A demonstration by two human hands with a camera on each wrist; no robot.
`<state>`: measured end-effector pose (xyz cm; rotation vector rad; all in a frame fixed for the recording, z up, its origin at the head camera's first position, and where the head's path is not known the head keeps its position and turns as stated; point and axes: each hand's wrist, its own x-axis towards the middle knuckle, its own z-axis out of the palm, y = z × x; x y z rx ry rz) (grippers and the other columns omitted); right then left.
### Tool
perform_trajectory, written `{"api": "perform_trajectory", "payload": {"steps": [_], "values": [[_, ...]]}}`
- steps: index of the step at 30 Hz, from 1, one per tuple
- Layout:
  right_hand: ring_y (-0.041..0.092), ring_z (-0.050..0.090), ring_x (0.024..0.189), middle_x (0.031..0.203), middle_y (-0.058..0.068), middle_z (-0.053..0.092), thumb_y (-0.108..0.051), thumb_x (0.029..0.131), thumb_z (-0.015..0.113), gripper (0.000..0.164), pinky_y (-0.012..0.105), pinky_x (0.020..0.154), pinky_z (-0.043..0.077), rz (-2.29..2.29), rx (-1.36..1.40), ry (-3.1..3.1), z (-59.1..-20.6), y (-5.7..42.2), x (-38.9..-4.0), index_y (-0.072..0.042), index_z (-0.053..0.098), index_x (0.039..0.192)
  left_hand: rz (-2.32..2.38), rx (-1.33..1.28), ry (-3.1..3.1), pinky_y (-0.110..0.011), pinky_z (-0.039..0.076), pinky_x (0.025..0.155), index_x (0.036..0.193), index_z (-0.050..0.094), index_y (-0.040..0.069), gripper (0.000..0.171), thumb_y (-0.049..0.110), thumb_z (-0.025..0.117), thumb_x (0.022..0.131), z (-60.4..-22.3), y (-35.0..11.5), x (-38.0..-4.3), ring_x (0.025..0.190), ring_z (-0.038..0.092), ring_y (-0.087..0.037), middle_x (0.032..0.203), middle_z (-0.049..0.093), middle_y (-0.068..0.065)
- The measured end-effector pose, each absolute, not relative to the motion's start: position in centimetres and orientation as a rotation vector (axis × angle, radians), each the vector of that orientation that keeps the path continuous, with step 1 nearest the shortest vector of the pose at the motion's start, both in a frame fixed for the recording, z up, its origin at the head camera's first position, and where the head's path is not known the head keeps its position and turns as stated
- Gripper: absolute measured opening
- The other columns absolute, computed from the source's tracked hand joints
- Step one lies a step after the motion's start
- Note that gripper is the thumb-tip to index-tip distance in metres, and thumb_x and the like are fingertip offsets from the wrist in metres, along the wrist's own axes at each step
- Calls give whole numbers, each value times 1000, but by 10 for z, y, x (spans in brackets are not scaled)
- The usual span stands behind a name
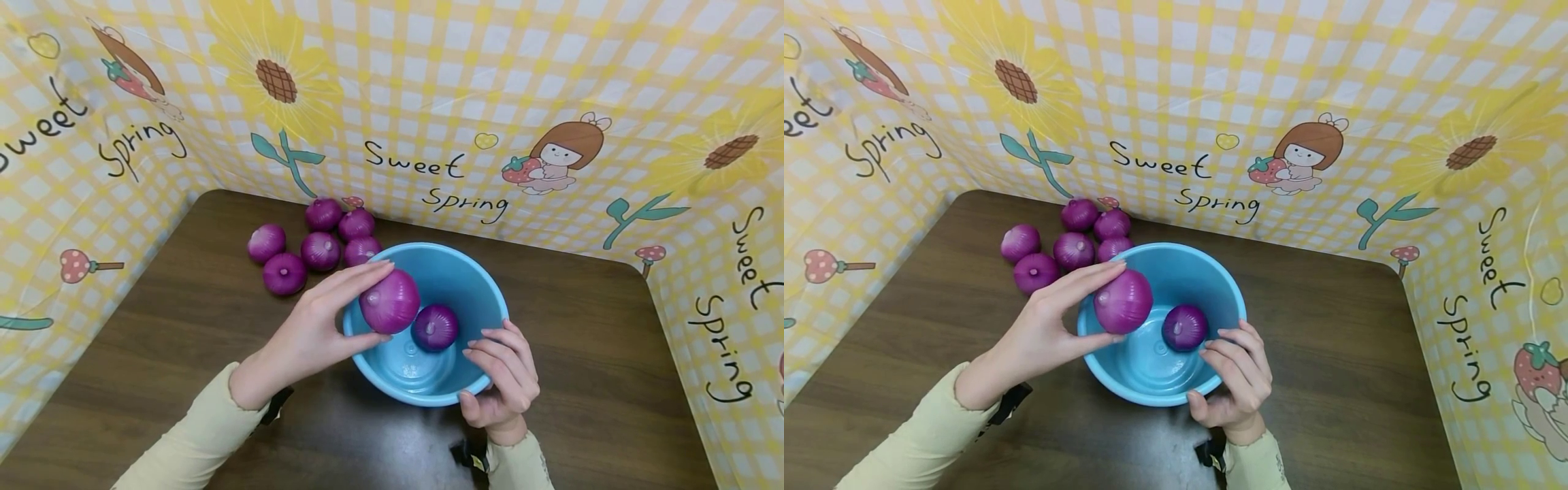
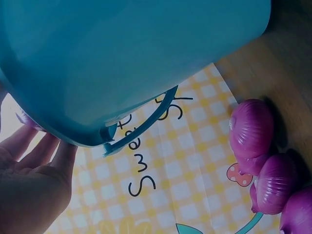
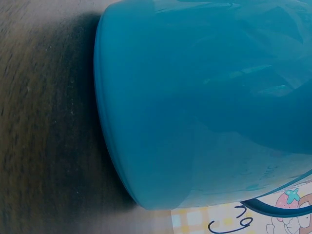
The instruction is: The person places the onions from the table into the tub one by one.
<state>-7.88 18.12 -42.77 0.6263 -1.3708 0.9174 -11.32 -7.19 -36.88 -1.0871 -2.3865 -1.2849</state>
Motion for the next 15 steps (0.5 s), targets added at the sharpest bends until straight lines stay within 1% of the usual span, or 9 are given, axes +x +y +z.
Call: {"api": "perform_trajectory", "payload": {"steps": [7,15], "values": [[36,61,65,61,16,65,-49,91,65,60,46,93,54,914,633,-1370,-430,182,-79,3,66,61,-1287,-1103,-2396,-43,52,98,149,53,14,88,19,95,73,-368,-72,-113,138,46,-23,150,51,-2],[37,62,65,61,16,65,-49,90,65,59,47,93,54,917,638,-1360,-432,183,-80,3,67,61,-1304,-1125,-2374,-43,51,100,150,53,12,91,33,96,72,-368,-71,-113,139,44,-24,152,49,-5]]}}
